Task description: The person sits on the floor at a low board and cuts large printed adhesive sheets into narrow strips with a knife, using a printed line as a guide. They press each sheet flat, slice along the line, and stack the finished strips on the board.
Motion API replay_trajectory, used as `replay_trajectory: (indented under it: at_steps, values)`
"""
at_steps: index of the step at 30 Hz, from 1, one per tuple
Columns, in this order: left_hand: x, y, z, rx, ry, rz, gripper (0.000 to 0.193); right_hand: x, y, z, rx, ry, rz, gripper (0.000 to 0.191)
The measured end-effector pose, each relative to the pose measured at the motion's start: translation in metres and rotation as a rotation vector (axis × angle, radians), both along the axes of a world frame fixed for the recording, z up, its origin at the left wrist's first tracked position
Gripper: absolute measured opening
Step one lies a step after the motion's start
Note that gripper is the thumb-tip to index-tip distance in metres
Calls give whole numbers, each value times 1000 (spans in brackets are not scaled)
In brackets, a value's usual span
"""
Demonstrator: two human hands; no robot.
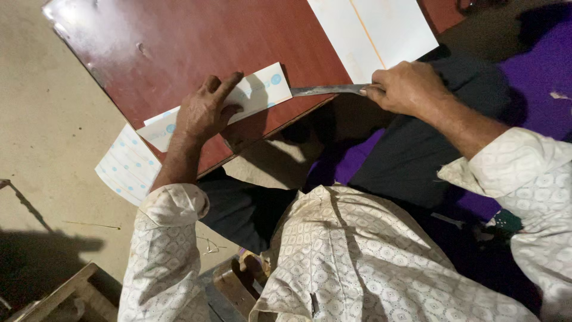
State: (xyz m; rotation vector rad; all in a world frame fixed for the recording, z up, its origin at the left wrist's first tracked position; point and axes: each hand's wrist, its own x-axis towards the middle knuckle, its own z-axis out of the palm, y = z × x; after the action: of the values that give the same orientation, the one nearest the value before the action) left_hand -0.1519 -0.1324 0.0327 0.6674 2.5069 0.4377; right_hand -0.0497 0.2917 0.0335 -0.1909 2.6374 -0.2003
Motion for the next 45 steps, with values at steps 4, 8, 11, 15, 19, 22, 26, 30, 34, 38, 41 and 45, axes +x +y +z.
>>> replay_trajectory:
  at_steps: [4, 8, 11, 15, 19, 22, 26, 30, 34, 38, 41, 45]
  values:
    - [-2, 11, -13, 69, 257, -283, 55, -10, 4, 8, 95, 38, 119, 39]
    - [-13, 21, -38, 102, 342, -386, 57, -16, 6, 10, 95, 76, 170, 36]
    - [-17, 19, -52, 133, 320, -345, 55, -12, 3, 9, 67, 89, 179, 34]
    - [-19, 15, -62, 172, 305, -305, 51, -3, -10, 7, -5, 146, 184, 31]
    - [-19, 14, -62, 174, 304, -300, 53, -2, -42, -2, -92, 165, 138, 34]
    - [-20, 15, -56, 170, 306, -300, 54, 4, -80, -13, -189, 214, 94, 33]
    - [-19, 21, -47, 172, 291, -305, 50, 15, -107, -22, -354, 327, 35, 30]
    - [-14, 47, -53, 214, 301, -280, 49, 18, -84, -20, -287, 187, -19, 33]
    - [-4, 77, -71, 262, 420, -257, 39, 11, -55, -14, -170, 122, -9, 33]
    - [-5, 55, -76, 321, 435, -279, 38, 9, -39, -13, -32, 88, 9, 33]
    - [-9, 28, -74, 301, 415, -281, 42, 14, -33, -18, -33, 118, 51, 36]
    - [-9, 23, -72, 321, 398, -267, 44, 22, -43, -26, -140, 234, 81, 34]
